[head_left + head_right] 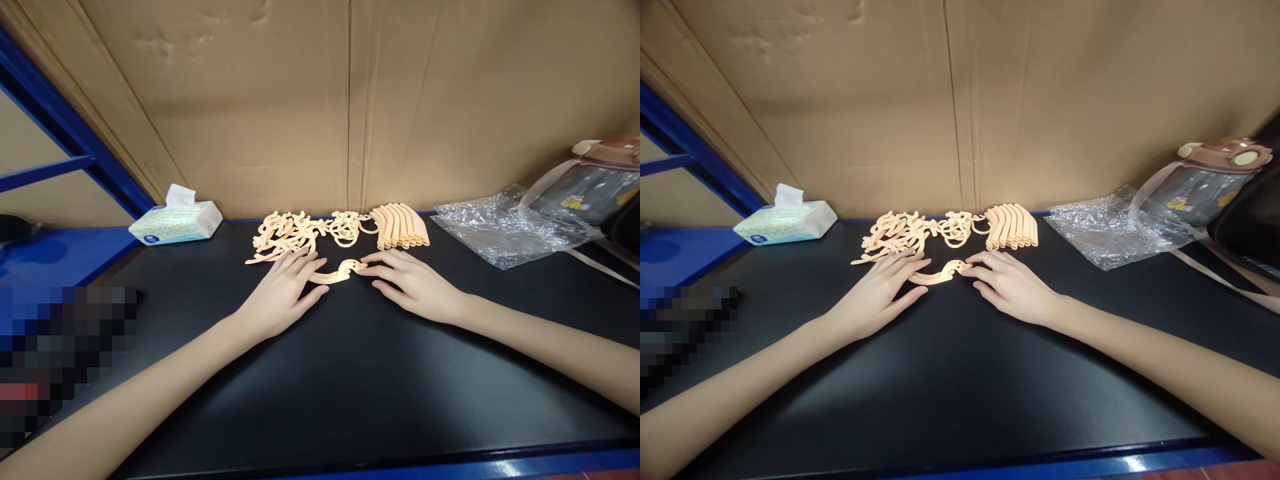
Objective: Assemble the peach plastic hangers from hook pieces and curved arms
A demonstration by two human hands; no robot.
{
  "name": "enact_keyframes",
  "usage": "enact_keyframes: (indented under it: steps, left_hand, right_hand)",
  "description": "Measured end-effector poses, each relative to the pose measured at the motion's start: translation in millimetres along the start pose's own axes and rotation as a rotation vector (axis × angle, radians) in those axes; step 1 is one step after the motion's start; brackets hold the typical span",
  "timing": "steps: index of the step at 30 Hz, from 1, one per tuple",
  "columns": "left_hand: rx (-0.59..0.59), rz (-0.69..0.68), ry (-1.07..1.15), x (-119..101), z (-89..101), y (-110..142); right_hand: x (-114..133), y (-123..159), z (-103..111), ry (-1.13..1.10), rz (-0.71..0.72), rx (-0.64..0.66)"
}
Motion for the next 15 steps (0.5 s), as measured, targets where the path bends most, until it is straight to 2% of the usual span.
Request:
enact_keyframes:
  steps: [4,9,12,15]
  left_hand:
    - [-0.011,-0.029,0.008,-2,1.0,0]
    - [-0.010,-0.159,0.064,-14,6.3,4]
    - [-0.004,-0.212,0.086,-20,9.3,7]
    - [0.003,-0.226,0.106,-21,9.8,8]
  right_hand:
    - [1,0,0,0.013,0.000,0.002]
    - [0,0,4,0.082,-0.032,-0.029]
    - [-17,3,18,0.202,-0.154,-0.133]
    - [-45,11,32,0.294,-0.289,-0.204]
Point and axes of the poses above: each hand's wrist, its own y-axis away from the middle knuckle, its own z-axis out of the back of the hand, x = y × z, the point moved 7 cm from there along -y, towards the middle knuckle, and after that the axes turned 8 degrees about z, right-handed, at the moved point
